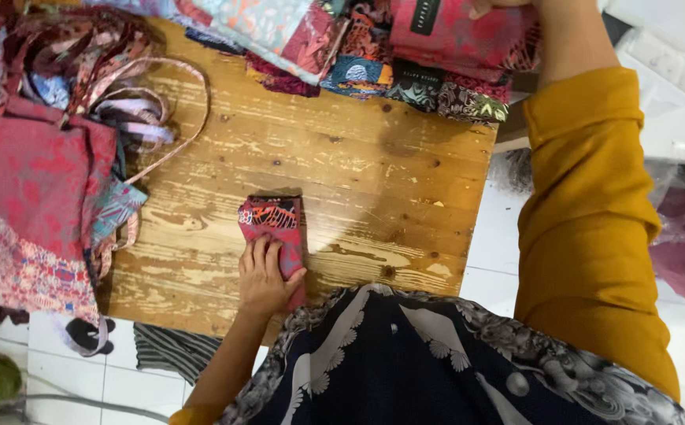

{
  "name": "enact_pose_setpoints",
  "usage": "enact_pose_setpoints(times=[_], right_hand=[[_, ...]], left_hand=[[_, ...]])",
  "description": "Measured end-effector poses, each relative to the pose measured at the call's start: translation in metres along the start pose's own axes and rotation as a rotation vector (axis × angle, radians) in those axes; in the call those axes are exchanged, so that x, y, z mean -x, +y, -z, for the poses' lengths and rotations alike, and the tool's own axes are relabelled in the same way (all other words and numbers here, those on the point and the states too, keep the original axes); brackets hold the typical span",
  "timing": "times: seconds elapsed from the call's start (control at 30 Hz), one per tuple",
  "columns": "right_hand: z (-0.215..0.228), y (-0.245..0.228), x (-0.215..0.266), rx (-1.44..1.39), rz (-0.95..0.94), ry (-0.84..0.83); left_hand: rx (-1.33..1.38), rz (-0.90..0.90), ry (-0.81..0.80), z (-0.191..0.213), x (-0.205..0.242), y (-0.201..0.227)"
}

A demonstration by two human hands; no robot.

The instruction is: The person folds several patterned tote bags on a wooden table. They smooth each bag, fold it into a compact rectangle, and place it on a growing stack. The person also places a folded bag into a clear plastic bag.

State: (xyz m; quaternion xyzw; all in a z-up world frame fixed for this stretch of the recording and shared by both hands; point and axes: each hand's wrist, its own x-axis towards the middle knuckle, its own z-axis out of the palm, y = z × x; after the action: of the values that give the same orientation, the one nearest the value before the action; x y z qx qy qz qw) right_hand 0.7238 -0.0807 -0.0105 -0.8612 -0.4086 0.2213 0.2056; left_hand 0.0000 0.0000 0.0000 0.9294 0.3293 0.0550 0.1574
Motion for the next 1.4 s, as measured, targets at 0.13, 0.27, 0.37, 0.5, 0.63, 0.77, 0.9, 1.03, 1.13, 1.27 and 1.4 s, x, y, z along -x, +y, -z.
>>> enact_pose_setpoints(times=[0.13, 0.27, 0.37, 0.5, 0.63, 0.77, 0.9, 1.03, 1.13, 1.27, 1.4], right_hand=[[-0.006, -0.008, 0.021, -0.141, -0.019, -0.052], [0.019, -0.020, 0.052, -0.200, -0.016, -0.090], [0.039, -0.058, 0.062, -0.240, 0.081, -0.153], [-0.014, -0.127, 0.093, -0.175, 0.302, -0.244], [-0.121, -0.184, 0.147, -0.186, 0.355, -0.464], [-0.200, -0.199, 0.193, -0.227, 0.272, -0.693], [-0.234, -0.190, 0.207, -0.118, 0.327, -0.684], [-0.241, -0.191, 0.200, 0.065, 0.272, -0.631], [-0.228, -0.201, 0.211, 0.060, 0.242, -0.643], [-0.209, -0.229, 0.251, 0.052, 0.450, -0.558], [-0.220, -0.230, 0.298, 0.185, 0.430, -0.519]], left_hand=[[0.002, 0.022, -0.035, -0.006, -0.003, -0.015], [0.019, 0.020, -0.040, -0.002, -0.002, -0.011], [0.037, 0.000, -0.034, 0.002, -0.005, -0.005], [0.016, -0.009, -0.027, 0.002, -0.004, -0.010], [0.020, -0.022, -0.018, -0.006, 0.000, -0.013], [0.021, -0.019, -0.031, -0.006, 0.002, -0.013], [0.039, -0.017, -0.035, 0.003, -0.004, -0.009], [-0.028, 0.047, -0.155, 0.020, -0.004, -0.005], [-0.102, 0.085, -0.178, 0.025, -0.002, 0.005], [-0.144, 0.052, -0.107, 0.024, 0.000, 0.013], [-0.127, 0.028, -0.108, 0.026, 0.005, 0.014]])
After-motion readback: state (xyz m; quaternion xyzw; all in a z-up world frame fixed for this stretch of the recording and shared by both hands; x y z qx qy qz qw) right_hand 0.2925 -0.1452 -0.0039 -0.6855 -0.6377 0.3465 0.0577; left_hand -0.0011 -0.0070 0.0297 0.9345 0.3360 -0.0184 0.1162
